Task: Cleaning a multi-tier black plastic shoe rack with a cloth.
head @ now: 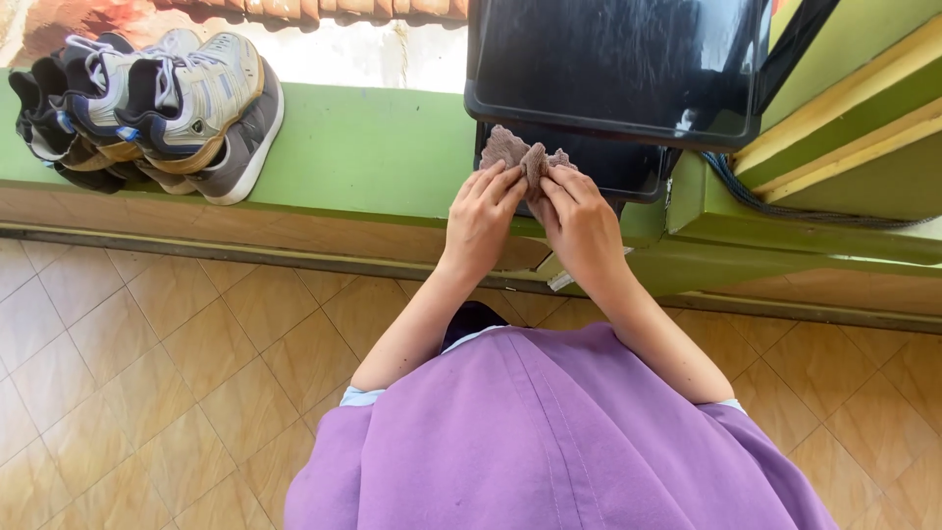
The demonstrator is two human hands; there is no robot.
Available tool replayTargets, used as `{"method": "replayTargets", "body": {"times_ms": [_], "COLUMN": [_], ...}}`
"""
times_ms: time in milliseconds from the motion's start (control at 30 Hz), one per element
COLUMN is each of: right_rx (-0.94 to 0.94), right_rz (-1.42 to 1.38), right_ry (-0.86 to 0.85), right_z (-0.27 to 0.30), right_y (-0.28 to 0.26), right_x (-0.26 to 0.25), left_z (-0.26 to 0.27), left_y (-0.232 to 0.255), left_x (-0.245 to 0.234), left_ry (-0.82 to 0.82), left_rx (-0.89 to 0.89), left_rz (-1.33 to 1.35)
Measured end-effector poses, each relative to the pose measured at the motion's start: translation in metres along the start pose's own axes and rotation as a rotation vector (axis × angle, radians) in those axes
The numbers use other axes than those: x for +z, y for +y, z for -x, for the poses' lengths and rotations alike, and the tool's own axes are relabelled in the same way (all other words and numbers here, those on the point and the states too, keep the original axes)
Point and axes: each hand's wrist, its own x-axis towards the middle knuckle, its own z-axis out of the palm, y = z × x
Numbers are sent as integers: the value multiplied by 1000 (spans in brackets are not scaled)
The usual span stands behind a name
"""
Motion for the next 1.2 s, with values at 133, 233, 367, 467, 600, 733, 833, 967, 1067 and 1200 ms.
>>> {"method": "replayTargets", "body": {"times_ms": [133, 233, 367, 467, 600, 733, 833, 967, 1067, 1200], "right_rx": [-44, 95, -8, -90, -151, -64, -137, -266, -284, -135], "right_rz": [-91, -71, -47, -96, -132, -58, -125, -161, -170, -231], "right_ry": [-41, -53, -28, -15, -43, -86, -62, -37, -53, -184], "right_z": [-3, -5, -15, -24, -24, -20, -36, -41, -35, -31], "right_y": [3, 2, -14, -17, -22, -26, -33, -31, -23, -23], "right_x": [-6, -7, 7, 18, 7, 8, 22, 34, 32, 24], "left_z": [-2, 9, 11, 17, 28, 37, 32, 28, 29, 28], "left_y": [-3, -12, -7, -7, -13, -14, -14, -17, -21, -22], "left_x": [-21, -18, -15, -10, -11, -6, 4, 16, 19, 18], "left_ry": [14, 81, 122, 166, 301, 398, 466, 471, 489, 465], "left_rx": [-20, -49, -64, -84, -141, -243, -392, -567, -597, -601], "left_rz": [50, 118, 130, 184, 195, 182, 326, 562, 931, 952]}}
